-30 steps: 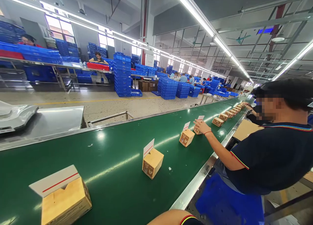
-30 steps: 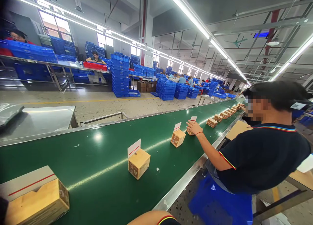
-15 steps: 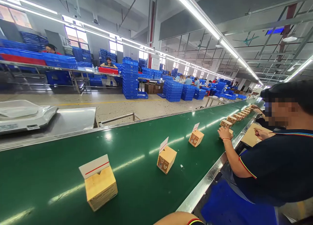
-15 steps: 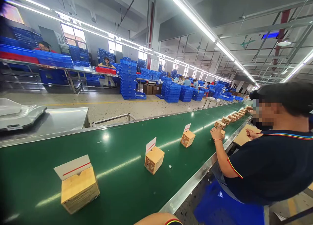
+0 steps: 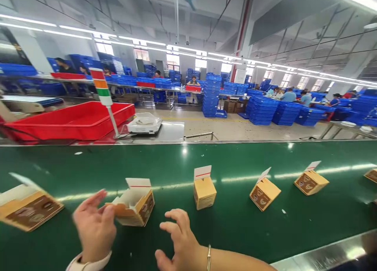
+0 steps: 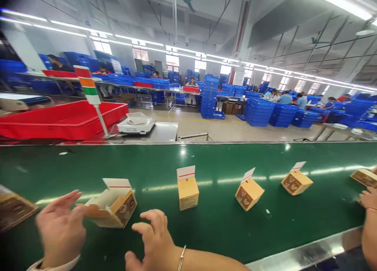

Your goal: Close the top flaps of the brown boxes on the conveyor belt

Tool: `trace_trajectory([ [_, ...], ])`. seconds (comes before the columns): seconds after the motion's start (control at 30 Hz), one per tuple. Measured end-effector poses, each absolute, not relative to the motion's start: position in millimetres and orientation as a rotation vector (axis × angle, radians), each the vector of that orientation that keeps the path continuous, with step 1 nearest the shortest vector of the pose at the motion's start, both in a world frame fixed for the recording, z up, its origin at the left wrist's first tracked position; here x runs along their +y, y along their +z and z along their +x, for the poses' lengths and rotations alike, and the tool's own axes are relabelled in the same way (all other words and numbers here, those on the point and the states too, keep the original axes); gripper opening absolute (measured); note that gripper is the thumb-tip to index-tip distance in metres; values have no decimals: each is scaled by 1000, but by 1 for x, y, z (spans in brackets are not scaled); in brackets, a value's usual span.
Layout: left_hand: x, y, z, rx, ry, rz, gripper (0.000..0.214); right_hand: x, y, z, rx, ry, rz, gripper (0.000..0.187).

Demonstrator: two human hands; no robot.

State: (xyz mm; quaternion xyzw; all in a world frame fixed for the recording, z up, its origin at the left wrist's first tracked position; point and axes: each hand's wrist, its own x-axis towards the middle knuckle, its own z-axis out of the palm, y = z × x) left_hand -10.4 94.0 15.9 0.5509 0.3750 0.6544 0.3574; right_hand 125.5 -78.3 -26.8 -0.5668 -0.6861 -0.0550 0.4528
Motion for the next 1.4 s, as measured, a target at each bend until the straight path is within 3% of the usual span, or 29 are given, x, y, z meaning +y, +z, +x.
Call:
trace_trajectory([
  [0.2, 89, -9, 12, 856, 1544, 1557, 48, -43, -14, 139, -1717, -54, -1453, 82],
  [0.43, 82, -24, 25, 804, 1434, 1607, 50, -6, -25, 152, -1664, -37, -1476, 51],
  [0.57, 82, -27, 31, 864, 1353, 1602, 50, 1, -16, 148, -1461, -73, -1468, 16],
  [0.6, 83, -27, 32, 916, 1366, 1614, 50, 3, -14, 147, -1403, -75, -1474, 14],
  [0.77, 79, -18, 36, 971, 1353, 1746, 49, 5, -9, 148, -1323, -136, -1538, 31],
  [0.93, 71, -3, 47, 911, 1208, 1799, 27, -1, -12, 155, -1239, -107, -1558, 31],
  [1.13, 88, 16, 70, 929, 935, 1549, 61, 8, -26, 162, -637, 139, -1673, 24],
  [1.27, 102, 17, 79, 836, 471, 1274, 53, 14, -37, 171, -423, 416, -1633, 39],
  [1.4, 101, 10, 89, 765, 383, 1200, 46, 10, -45, 180, -482, 382, -1573, 36],
])
